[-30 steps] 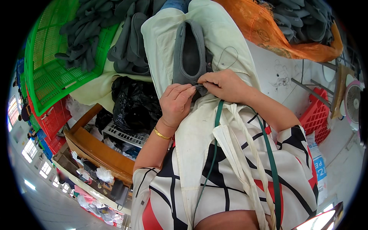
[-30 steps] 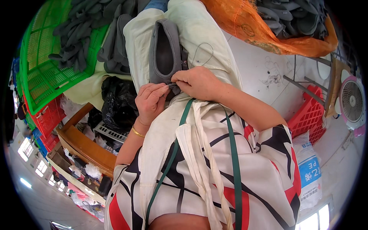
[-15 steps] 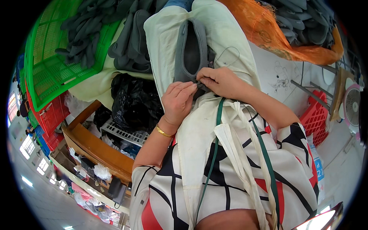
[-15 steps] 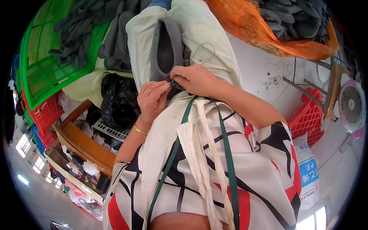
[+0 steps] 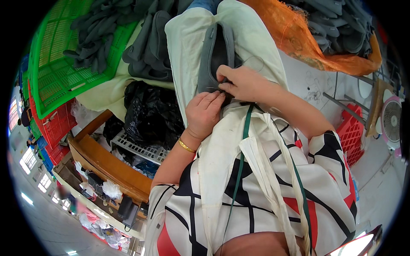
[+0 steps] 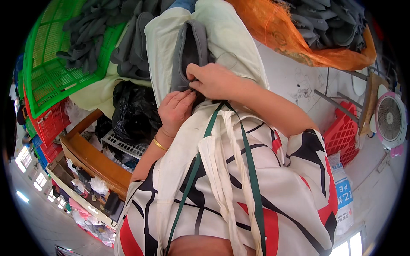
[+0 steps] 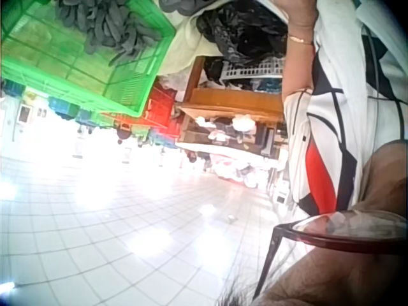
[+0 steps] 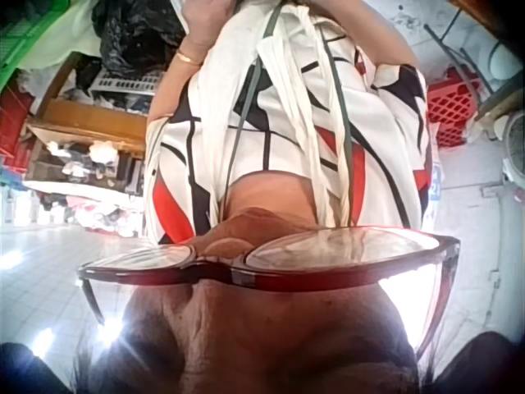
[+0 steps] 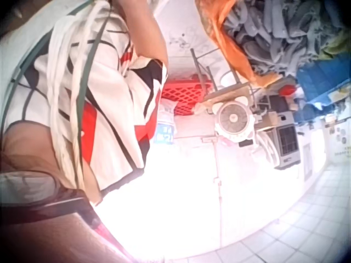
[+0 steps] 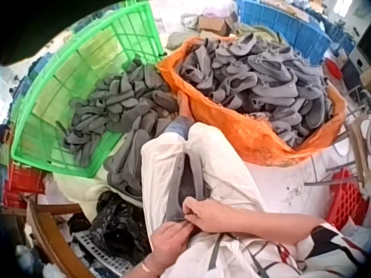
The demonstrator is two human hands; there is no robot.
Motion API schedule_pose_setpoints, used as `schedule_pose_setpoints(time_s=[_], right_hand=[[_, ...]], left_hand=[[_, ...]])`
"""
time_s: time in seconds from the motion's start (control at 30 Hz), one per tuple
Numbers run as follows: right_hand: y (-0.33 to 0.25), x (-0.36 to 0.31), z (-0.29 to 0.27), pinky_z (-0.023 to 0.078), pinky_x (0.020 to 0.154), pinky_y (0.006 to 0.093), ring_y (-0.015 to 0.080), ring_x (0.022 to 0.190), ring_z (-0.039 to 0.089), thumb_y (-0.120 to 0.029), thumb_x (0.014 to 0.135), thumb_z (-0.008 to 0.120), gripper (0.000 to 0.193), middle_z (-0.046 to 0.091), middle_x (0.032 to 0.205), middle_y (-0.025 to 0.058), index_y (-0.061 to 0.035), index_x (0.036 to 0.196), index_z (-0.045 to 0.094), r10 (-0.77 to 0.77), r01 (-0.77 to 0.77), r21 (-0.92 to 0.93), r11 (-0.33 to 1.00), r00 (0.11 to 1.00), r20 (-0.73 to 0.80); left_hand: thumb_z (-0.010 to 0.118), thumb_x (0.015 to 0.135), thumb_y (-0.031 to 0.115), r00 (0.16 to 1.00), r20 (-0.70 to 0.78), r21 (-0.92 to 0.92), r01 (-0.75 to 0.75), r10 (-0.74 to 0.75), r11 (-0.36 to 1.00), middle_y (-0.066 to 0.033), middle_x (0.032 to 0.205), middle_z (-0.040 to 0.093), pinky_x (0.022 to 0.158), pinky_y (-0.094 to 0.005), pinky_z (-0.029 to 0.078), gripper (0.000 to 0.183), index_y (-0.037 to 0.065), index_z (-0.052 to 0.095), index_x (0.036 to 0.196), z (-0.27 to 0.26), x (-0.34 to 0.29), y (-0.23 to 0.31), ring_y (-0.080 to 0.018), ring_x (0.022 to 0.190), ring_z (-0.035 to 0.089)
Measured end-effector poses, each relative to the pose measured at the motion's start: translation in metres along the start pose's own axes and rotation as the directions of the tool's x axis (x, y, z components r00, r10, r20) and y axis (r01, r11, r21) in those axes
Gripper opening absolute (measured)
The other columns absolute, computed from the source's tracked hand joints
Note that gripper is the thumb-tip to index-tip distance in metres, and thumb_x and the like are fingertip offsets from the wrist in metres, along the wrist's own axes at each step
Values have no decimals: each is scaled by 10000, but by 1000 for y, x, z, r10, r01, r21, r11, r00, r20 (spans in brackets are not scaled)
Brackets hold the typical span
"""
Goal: The person sits on the floor and sews grey slipper uppers using a needle and thread. They pick up individual slipper parts from a green basket, stitch the edges together, and place the finished items into an orange sack.
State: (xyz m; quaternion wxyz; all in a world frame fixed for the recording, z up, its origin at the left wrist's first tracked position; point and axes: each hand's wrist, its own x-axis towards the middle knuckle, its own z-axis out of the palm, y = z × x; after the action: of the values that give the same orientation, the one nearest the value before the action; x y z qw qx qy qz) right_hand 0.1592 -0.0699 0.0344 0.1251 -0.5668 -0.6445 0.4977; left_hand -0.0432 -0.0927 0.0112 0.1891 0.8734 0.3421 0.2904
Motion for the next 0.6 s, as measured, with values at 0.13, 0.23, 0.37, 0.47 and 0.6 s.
schedule_pose_setpoints(time_s=[0.13,0.23,0.37,0.47,0.6], right_hand=[[-10,4,-12,526,692,416,297,819,662,-245,906,631,140,626,951,54,-114,890,678,-234,199,-256,946,965,-116],[-10,11,-1,526,714,419,290,844,664,-245,899,637,133,630,981,51,-122,915,685,-206,201,-246,948,979,6],[-7,16,-4,519,762,421,303,899,658,-247,896,637,136,628,975,68,-123,916,690,-134,162,-215,963,981,138],[-5,15,0,516,777,418,320,914,650,-242,904,627,147,632,990,89,-102,907,673,-126,150,-215,965,984,125],[1,26,21,507,729,368,264,838,643,-227,935,607,172,627,914,80,-63,882,609,-251,290,162,943,942,-223]], left_hand=[[687,682,51,999,-3,55,-43,43,998,-53,989,694,718,-339,548,296,70,732,974,-4,2,2,-243,861,646],[692,677,57,997,-7,76,-77,78,994,-35,1005,684,725,-336,537,309,76,737,982,-7,7,5,-231,888,626],[696,670,62,996,-1,83,-93,93,992,-14,1014,675,731,-335,522,339,84,743,1004,-8,3,4,-218,913,605],[692,679,58,994,-9,88,-106,107,990,-10,1011,671,721,-338,516,341,87,745,1014,-5,3,3,-214,913,601],[701,678,46,995,-17,107,-91,94,990,-15,977,668,714,-341,513,324,99,744,994,-2,1,2,-222,902,610]])
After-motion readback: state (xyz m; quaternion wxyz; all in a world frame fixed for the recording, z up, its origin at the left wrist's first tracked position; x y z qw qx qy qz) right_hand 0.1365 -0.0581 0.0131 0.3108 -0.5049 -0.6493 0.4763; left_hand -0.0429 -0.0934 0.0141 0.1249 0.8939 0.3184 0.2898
